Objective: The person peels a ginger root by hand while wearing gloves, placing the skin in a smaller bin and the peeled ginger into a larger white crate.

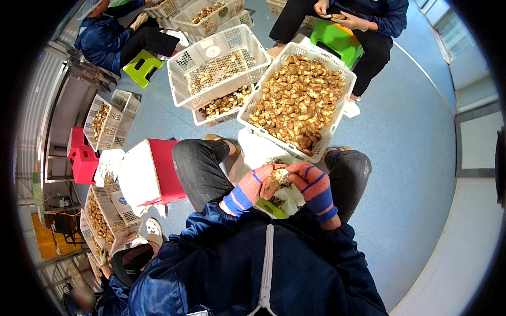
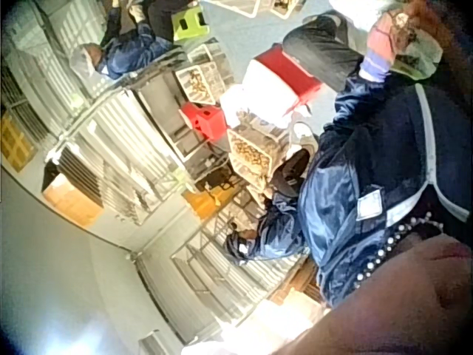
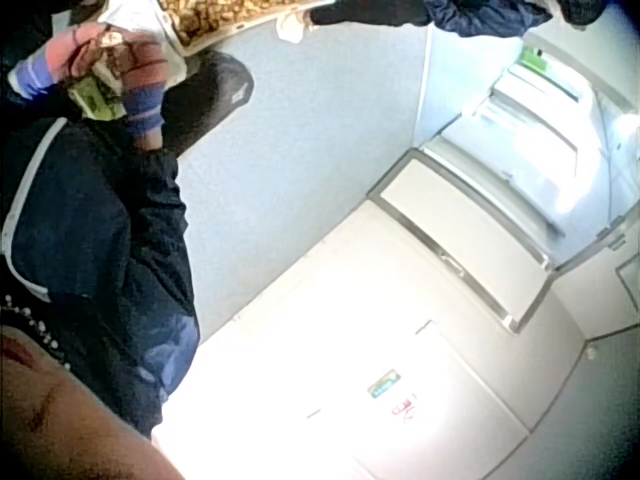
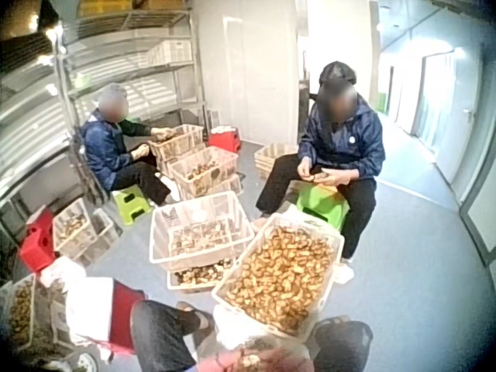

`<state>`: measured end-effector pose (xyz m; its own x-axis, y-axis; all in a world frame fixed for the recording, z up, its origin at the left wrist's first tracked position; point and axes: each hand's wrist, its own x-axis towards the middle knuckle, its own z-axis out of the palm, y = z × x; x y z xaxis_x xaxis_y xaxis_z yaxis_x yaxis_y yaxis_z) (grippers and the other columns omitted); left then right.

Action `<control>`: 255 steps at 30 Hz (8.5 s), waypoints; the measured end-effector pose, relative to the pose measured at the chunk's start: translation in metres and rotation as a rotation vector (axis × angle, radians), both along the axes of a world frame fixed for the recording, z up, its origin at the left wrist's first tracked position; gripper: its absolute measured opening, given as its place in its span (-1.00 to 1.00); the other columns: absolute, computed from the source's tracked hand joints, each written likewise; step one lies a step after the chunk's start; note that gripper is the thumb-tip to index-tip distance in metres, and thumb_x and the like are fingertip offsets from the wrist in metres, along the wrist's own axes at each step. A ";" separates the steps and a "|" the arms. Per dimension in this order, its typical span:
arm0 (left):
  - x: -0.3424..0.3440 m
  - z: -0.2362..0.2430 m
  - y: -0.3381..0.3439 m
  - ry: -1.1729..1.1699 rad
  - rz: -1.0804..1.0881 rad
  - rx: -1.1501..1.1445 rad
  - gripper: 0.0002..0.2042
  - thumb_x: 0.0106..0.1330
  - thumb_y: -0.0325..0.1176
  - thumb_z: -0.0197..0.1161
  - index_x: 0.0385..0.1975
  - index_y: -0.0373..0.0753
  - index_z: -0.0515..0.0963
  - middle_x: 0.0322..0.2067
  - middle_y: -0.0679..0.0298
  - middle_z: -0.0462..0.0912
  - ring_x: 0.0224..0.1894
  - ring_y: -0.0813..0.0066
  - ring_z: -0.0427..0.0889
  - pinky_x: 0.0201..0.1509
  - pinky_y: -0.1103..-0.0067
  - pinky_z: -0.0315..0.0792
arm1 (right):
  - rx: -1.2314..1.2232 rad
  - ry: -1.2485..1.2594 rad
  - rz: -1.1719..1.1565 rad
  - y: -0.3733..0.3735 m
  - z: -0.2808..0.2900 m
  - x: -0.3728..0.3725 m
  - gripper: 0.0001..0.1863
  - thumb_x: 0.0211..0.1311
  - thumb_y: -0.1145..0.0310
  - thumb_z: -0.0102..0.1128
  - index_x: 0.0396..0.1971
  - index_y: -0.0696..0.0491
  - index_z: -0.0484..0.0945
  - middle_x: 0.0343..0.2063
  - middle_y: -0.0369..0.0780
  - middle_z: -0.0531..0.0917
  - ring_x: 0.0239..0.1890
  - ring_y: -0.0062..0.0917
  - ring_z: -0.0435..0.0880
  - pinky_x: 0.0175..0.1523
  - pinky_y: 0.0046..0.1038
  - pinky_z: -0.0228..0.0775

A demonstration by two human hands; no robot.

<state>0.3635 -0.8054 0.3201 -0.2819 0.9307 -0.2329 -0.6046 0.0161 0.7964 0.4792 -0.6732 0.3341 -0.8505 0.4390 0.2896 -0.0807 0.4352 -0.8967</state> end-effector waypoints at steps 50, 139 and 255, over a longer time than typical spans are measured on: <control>-0.010 -0.019 0.014 1.600 0.301 0.174 -0.79 -0.06 -0.54 0.17 -0.37 -0.22 0.43 -0.37 0.17 0.49 -0.28 0.16 0.45 -0.21 0.43 0.35 | -0.582 -0.302 0.026 0.019 -0.016 0.000 -0.79 0.06 0.42 0.12 -0.28 0.16 0.51 -0.49 -0.31 0.57 -0.45 -0.71 0.49 -0.32 -0.68 0.33; -0.006 -0.008 -0.020 1.295 0.430 0.134 -0.71 -0.01 -0.46 0.20 -0.23 -0.27 0.46 -0.22 0.12 0.52 -0.18 0.23 0.52 -0.12 0.52 0.40 | -0.497 -0.151 -0.073 -0.016 0.013 -0.001 -0.91 -0.06 0.53 0.18 -0.51 0.19 0.48 -0.43 -0.19 0.57 -0.36 -0.56 0.51 -0.26 -0.57 0.33; -0.248 -0.115 0.162 0.471 -0.170 -0.306 -0.83 0.10 -0.29 0.12 -0.43 -0.27 0.49 -0.53 0.25 0.56 -0.55 0.50 0.52 -0.49 0.63 0.40 | -0.353 -0.498 -0.274 0.057 -0.117 0.007 -0.80 -0.01 0.35 0.20 -0.39 0.14 0.54 -0.55 -0.20 0.61 -0.48 -0.58 0.57 -0.35 -0.55 0.39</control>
<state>0.1150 -0.6432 0.2053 -0.2725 0.8823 -0.3838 -0.1549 0.3535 0.9225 0.4865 -0.6166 0.2168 -0.6898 0.6546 -0.3093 0.4514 0.0549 -0.8906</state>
